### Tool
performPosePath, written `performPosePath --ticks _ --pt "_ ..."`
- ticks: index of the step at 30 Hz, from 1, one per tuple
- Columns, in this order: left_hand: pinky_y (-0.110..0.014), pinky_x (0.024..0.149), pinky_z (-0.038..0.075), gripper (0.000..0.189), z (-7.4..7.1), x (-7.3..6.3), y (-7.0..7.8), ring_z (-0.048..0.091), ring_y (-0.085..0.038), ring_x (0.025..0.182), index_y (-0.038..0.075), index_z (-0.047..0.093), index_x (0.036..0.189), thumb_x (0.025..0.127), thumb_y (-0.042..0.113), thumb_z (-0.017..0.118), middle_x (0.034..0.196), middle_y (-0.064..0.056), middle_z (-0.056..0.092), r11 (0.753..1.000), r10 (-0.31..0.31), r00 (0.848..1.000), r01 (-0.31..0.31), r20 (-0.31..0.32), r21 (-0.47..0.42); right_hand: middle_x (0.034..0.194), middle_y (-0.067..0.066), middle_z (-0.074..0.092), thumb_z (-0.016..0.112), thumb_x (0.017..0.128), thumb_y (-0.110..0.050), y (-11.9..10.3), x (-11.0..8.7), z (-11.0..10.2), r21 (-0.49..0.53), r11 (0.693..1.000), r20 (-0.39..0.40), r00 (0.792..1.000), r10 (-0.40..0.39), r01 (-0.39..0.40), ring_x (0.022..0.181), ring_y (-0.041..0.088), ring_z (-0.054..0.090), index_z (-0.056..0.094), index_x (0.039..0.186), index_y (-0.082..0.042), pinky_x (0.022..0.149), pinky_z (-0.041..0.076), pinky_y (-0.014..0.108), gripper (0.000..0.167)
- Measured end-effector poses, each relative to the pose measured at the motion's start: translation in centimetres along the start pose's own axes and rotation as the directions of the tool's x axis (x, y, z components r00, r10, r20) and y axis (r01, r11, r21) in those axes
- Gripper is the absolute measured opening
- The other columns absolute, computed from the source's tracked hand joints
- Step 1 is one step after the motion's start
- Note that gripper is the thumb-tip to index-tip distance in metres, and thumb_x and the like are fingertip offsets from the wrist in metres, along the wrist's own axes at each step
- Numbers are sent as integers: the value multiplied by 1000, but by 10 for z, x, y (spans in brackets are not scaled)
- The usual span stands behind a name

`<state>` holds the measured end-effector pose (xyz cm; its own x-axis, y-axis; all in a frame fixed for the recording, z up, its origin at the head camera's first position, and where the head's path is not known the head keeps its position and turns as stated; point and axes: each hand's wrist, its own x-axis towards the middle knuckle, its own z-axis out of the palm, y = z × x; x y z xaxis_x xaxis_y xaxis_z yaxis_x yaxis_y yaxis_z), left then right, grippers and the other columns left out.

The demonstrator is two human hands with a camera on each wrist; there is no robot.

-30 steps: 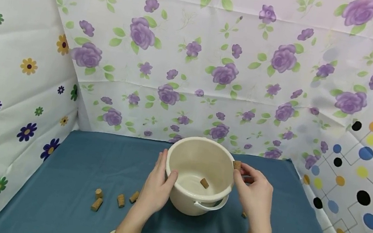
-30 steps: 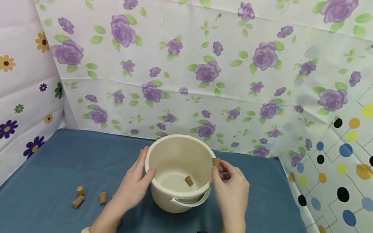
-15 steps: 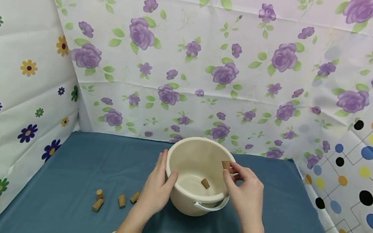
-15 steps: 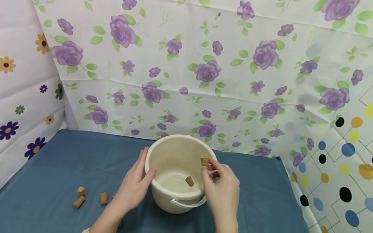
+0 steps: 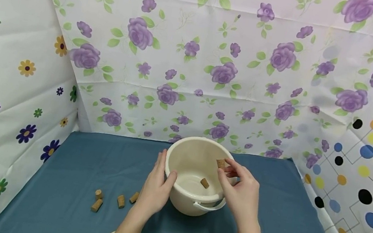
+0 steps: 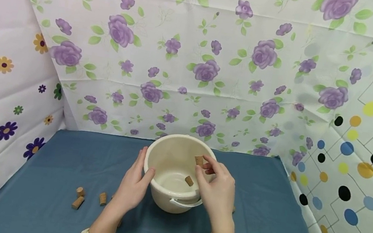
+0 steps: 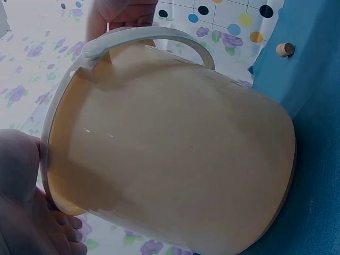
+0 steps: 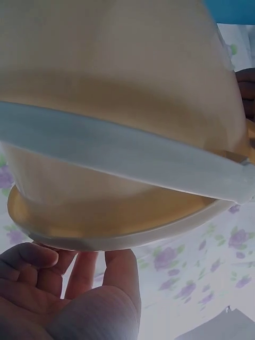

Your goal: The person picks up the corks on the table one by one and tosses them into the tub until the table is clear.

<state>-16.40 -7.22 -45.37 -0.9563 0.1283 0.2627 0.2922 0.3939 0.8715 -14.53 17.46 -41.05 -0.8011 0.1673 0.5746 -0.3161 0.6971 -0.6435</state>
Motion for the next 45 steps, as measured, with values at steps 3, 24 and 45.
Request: performPosePath --ticks 3,24,45 --pt "-64 125 21 78 0 0 0 7 -28 163 19 5 174 114 44 48 178 -8 4 1000 0 1000 0 -1 0 97 -2 75 86 94 -22 0 0 1 1 1000 7 1000 -6 6 89 15 71 79 130 -15 63 53 29 37" --pt "-65 124 21 77 1 -5 -2 10 -33 163 16 8 174 114 42 49 178 -12 6 1000 -26 1000 26 -3 18 95 -1 74 88 92 -19 -2 -6 8 0 999 23 998 -51 51 88 17 71 81 126 -16 61 55 27 34" --pt "-64 125 21 78 1 0 0 8 -28 163 19 6 174 114 44 49 178 -6 5 1000 -5 1000 5 -6 8 99 1 76 87 92 -15 -6 -4 12 32 991 57 990 -130 129 90 19 73 81 123 -13 76 63 41 31"
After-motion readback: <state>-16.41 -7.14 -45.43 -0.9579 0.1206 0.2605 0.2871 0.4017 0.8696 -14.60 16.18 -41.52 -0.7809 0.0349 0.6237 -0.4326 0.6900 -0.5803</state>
